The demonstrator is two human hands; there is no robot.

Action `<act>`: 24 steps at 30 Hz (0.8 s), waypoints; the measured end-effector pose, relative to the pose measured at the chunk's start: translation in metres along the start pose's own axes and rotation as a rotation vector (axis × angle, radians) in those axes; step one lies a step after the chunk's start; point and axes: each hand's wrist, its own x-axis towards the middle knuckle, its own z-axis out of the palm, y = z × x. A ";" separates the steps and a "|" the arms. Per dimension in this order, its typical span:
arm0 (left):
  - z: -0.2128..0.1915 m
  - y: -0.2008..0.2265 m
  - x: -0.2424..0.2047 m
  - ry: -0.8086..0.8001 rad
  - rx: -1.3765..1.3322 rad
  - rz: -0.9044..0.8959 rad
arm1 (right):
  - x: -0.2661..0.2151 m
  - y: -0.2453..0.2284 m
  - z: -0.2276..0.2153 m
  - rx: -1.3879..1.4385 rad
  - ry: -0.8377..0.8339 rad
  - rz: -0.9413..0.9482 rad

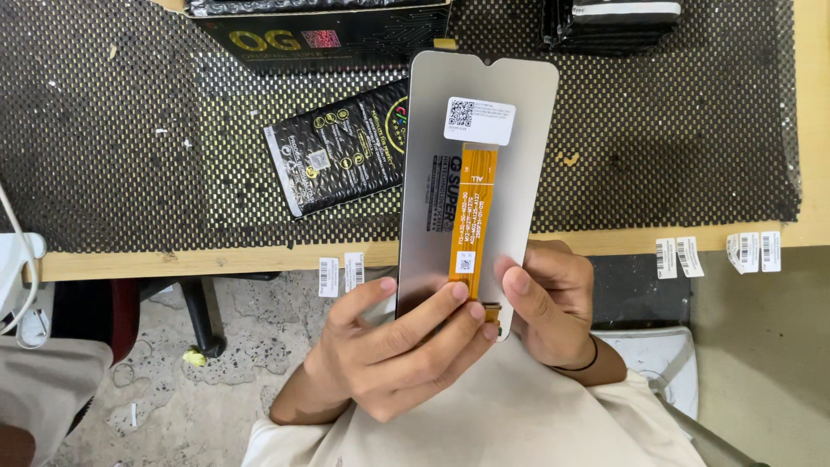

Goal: The person repeatedly removes a smartphone display assembly from a black anti-static bag, inspects the ribbon cable and back, and places it back into the bag. The person handles multiple identical units one at a time on a workbench with stacked boxes and packaging materials.

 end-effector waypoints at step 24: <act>0.000 -0.019 0.048 -0.053 -0.379 -0.179 | 0.004 0.026 -0.017 0.009 0.300 0.342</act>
